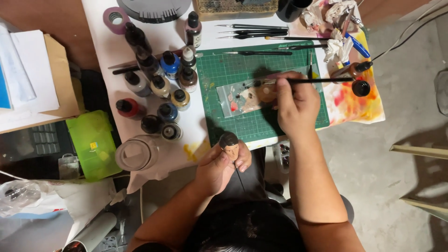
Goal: Painting fine facial details on a small figurine head using a fine-tip brush and miniature paints.
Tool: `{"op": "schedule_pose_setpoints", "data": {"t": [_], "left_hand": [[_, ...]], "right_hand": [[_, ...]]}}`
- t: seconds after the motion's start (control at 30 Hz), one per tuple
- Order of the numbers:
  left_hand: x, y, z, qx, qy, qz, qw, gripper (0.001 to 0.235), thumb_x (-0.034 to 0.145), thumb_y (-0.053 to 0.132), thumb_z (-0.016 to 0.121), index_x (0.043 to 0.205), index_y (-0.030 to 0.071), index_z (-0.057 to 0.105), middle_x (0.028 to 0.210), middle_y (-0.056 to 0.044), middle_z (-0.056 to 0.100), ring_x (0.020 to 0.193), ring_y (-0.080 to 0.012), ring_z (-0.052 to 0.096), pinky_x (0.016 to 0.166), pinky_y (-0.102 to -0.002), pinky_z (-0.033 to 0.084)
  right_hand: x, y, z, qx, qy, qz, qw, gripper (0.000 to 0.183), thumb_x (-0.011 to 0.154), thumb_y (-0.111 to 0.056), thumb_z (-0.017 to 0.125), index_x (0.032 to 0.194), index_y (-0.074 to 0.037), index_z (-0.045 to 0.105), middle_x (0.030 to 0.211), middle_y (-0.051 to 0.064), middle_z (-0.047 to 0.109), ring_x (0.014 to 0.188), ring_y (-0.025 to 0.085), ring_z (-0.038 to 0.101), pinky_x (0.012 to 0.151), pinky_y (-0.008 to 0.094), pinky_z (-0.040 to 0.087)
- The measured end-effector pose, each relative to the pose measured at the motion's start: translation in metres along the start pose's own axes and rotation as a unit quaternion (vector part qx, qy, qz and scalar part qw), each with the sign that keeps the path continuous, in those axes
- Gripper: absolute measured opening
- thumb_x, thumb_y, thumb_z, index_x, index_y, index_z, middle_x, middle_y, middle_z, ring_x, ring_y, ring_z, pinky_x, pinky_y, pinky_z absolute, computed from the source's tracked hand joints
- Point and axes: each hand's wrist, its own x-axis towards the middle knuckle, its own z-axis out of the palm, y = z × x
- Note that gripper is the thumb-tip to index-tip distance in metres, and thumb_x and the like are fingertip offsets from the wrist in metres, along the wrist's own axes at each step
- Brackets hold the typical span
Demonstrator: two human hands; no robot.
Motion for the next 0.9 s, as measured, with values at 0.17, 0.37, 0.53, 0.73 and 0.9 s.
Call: {"op": "schedule_pose_setpoints", "data": {"t": [0.17, 0.37, 0.53, 0.73, 0.9], "left_hand": [[0.001, 0.002, 0.000, 0.007, -0.004, 0.004, 1.000, 0.024, 0.107, 0.026, 0.047, 0.093, 0.006, 0.045, 0.081, -0.011, 0.042, 0.075, -0.0240, 0.046, 0.071, -0.035, 0.043], [0.001, 0.000, 0.000, 0.004, -0.006, 0.008, 1.000, 0.024, 0.107, 0.024, 0.046, 0.094, 0.004, 0.046, 0.081, -0.011, 0.041, 0.076, -0.0244, 0.046, 0.072, -0.036, 0.043], [-0.001, -0.002, -0.002, 0.002, -0.007, 0.008, 1.000, 0.025, 0.106, 0.025, 0.046, 0.095, 0.002, 0.048, 0.081, -0.011, 0.043, 0.075, -0.0238, 0.047, 0.072, -0.036, 0.044], [-0.001, -0.003, -0.003, -0.003, -0.006, 0.015, 1.000, 0.023, 0.107, 0.023, 0.046, 0.096, 0.002, 0.048, 0.082, -0.011, 0.043, 0.077, -0.0237, 0.048, 0.072, -0.034, 0.044], [0.000, -0.004, -0.003, -0.008, -0.005, 0.017, 1.000, 0.024, 0.107, 0.023, 0.046, 0.098, 0.001, 0.048, 0.082, -0.011, 0.042, 0.078, -0.0242, 0.049, 0.072, -0.034, 0.044]], "right_hand": [[0.005, 0.010, 0.004, -0.027, -0.018, -0.024, 0.999, 0.011, 0.106, 0.001, 0.060, 0.104, 0.003, 0.071, 0.066, 0.013, 0.062, 0.052, 0.024, 0.064, 0.056, 0.034, 0.052], [0.002, 0.010, 0.006, -0.057, -0.032, -0.045, 0.997, 0.010, 0.106, -0.003, 0.063, 0.104, 0.001, 0.072, 0.074, 0.013, 0.069, 0.070, 0.035, 0.069, 0.069, 0.041, 0.053], [0.003, 0.011, 0.006, -0.058, -0.025, -0.045, 0.997, 0.013, 0.107, -0.003, 0.060, 0.104, 0.001, 0.072, 0.076, 0.013, 0.071, 0.074, 0.033, 0.070, 0.073, 0.040, 0.054], [0.002, 0.011, 0.008, -0.049, -0.044, -0.063, 0.996, 0.011, 0.106, -0.003, 0.062, 0.103, -0.001, 0.072, 0.075, 0.012, 0.070, 0.071, 0.034, 0.068, 0.070, 0.040, 0.054], [0.001, 0.011, 0.011, -0.002, -0.039, -0.047, 0.998, 0.012, 0.106, -0.003, 0.061, 0.101, -0.002, 0.072, 0.074, 0.010, 0.070, 0.070, 0.028, 0.068, 0.071, 0.037, 0.055]]}}
